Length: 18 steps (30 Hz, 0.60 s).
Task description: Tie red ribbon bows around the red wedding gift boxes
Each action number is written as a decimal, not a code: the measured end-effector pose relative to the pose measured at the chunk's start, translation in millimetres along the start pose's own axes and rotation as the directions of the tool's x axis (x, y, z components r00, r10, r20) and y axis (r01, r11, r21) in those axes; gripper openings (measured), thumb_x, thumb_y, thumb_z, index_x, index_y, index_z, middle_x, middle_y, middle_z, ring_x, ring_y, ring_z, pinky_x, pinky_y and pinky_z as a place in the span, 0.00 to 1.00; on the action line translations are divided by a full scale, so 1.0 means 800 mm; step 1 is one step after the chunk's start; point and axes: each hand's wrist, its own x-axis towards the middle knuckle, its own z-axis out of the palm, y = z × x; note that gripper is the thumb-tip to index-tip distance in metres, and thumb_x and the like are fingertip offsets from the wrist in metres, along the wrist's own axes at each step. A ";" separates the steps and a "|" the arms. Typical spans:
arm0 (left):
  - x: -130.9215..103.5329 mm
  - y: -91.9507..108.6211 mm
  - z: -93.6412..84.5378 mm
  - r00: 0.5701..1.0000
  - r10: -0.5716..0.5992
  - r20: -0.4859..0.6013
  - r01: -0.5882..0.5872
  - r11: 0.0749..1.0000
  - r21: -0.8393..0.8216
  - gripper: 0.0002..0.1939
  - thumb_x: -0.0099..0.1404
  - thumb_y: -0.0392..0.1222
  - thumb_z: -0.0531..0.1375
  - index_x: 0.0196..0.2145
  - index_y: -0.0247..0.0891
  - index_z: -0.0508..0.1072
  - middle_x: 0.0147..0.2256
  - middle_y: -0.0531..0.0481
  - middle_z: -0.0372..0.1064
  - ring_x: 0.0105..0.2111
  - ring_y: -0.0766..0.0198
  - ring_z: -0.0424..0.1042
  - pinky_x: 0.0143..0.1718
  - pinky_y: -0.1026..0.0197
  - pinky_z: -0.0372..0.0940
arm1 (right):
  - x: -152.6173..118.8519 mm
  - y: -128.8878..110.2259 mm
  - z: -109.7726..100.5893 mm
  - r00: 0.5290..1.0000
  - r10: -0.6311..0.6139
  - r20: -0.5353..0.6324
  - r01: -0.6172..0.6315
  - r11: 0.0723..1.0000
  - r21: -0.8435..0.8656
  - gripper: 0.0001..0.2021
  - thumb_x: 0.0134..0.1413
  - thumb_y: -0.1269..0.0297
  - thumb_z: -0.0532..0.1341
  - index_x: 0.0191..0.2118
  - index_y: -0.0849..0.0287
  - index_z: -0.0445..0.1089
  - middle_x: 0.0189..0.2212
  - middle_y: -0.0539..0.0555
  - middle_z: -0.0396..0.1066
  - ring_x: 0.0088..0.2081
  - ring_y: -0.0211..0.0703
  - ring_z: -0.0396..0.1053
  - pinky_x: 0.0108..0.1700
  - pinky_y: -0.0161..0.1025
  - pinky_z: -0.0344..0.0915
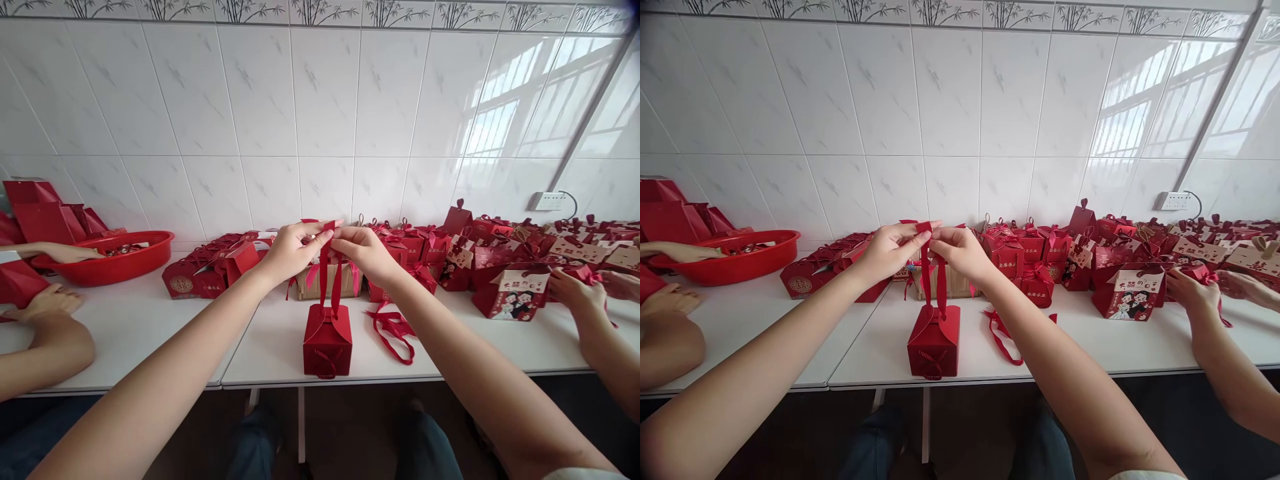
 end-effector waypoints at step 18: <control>-0.019 0.006 0.010 0.978 -0.119 -0.169 0.109 0.992 -0.070 0.39 0.59 0.47 0.64 0.63 0.43 0.52 0.45 0.44 0.74 0.43 0.58 0.74 0.47 0.53 0.67 | 0.002 -0.009 0.005 0.931 0.365 -0.002 -0.329 0.841 0.430 0.08 0.57 0.66 0.60 0.29 0.62 0.72 0.22 0.50 0.71 0.24 0.34 0.67 0.31 0.32 0.65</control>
